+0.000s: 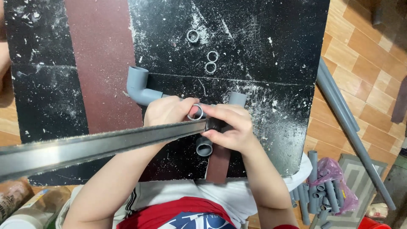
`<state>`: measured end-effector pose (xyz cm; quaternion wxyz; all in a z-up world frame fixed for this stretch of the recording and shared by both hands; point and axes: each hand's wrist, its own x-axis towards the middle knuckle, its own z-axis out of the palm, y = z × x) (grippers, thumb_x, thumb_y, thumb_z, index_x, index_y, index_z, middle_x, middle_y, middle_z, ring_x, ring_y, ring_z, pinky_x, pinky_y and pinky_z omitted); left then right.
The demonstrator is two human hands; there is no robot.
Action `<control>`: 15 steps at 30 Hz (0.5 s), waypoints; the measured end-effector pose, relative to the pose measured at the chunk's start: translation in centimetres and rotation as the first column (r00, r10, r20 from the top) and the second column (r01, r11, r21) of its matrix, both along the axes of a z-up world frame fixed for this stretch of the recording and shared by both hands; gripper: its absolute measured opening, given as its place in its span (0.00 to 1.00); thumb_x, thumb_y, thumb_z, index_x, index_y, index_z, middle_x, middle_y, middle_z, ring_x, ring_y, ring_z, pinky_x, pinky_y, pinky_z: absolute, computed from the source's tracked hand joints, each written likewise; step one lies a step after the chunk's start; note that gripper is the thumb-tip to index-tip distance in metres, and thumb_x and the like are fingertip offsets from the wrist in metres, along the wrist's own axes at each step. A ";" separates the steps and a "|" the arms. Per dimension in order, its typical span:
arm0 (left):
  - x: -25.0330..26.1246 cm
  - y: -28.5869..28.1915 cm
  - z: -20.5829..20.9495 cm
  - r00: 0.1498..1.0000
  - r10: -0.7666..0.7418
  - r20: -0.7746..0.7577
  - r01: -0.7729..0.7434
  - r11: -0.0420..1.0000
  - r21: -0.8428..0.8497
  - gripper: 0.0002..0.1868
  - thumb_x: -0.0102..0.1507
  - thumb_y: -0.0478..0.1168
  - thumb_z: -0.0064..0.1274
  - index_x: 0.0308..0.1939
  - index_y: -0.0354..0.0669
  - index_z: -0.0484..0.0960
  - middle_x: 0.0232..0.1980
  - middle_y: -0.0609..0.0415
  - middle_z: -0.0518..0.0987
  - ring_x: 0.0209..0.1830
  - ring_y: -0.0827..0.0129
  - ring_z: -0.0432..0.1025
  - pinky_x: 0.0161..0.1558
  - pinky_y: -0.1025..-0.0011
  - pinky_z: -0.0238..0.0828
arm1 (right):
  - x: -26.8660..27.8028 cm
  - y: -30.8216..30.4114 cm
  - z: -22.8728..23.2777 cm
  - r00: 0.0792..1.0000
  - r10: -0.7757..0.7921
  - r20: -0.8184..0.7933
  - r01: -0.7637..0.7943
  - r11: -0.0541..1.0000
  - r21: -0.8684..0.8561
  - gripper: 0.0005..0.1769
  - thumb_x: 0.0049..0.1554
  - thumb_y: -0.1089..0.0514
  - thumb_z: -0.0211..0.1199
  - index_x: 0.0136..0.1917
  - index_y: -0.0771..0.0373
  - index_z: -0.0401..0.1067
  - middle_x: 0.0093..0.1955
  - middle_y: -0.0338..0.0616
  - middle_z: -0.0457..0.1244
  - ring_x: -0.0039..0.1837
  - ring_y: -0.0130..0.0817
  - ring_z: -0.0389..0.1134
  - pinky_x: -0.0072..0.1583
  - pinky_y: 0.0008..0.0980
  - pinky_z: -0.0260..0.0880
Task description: Cutting and sanding PVC pipe sections and fittings to prepare them for assembly using a hacksaw blade and sandpaper.
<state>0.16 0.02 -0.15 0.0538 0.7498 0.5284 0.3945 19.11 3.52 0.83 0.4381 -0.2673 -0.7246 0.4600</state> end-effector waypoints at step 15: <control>0.2 0.5 -0.3 0.994 -0.003 0.110 -0.011 0.992 0.126 0.11 0.68 0.43 0.46 0.42 0.43 0.81 0.19 0.60 0.69 0.15 0.66 0.66 0.23 0.73 0.70 | -0.4 -0.2 -0.7 0.995 0.015 -0.095 -0.019 0.999 -0.032 0.26 0.48 0.55 0.73 0.55 0.72 0.75 0.30 0.46 0.66 0.31 0.37 0.66 0.39 0.36 0.72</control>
